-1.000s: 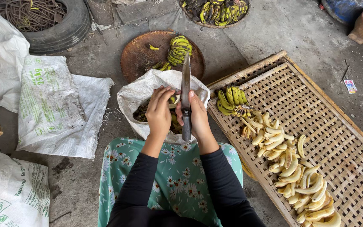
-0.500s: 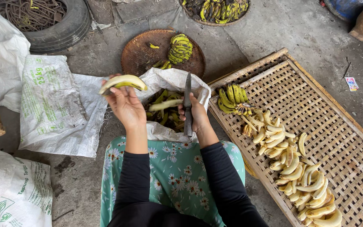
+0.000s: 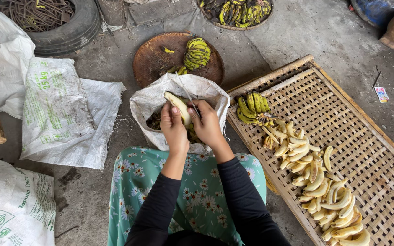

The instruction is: The person sits on the floor and peels green bananas with a knife, dropping the peels into a woven sack and placing the peeled bananas on a bamboo drying rack. They work through bananas one at a time, occasionally reaching for the next unpeeled banana from the rack.

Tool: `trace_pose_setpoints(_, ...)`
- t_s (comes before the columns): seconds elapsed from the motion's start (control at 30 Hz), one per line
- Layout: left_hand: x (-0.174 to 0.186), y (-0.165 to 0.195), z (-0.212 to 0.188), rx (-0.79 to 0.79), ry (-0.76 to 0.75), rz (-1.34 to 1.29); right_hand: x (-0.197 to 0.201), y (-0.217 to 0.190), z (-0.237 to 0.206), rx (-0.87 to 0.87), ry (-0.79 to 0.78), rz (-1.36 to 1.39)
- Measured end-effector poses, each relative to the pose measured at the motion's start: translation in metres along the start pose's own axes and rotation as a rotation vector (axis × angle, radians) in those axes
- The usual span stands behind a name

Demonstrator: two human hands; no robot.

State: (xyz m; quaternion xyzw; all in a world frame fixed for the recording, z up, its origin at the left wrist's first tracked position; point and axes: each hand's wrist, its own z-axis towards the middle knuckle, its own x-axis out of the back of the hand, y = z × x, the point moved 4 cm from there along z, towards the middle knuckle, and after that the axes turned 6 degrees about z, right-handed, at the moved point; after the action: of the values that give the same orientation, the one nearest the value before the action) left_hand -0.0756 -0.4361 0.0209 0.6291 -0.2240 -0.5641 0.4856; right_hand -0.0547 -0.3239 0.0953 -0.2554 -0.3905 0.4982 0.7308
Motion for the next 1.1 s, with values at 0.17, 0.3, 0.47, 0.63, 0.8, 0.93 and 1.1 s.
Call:
trace_pose_setpoints(0.17,-0.008,0.011,-0.004,-0.147,0.077,0.307,-0.008,-0.006,-0.004,0.013,0.029,-0.058)
trace_pose_setpoints(0.3,-0.003,0.01,0.011,-0.084,-0.002,0.166,-0.005,0.006,-0.002,-0.182,-0.043,0.083)
trace_pose_setpoints(0.47,0.004,0.007,0.02,0.02,-0.195,-0.123,0.002,0.012,-0.005,-0.391,-0.073,0.437)
trace_pose_setpoints(0.63,0.004,0.007,0.002,-0.118,-0.187,0.083,0.011,-0.004,-0.006,0.042,-0.049,0.319)
trace_pose_setpoints(0.8,0.011,0.004,0.005,-0.076,-0.336,0.064,0.017,0.012,-0.012,-0.317,-0.131,0.715)
trace_pose_setpoints(0.93,0.018,0.002,0.009,0.001,-0.458,-0.088,0.019,0.015,-0.012,-0.307,-0.123,0.706)
trace_pose_setpoints(1.1,0.028,-0.009,0.005,0.242,-0.414,0.148,0.014,0.015,-0.011,-0.29,-0.089,0.565)
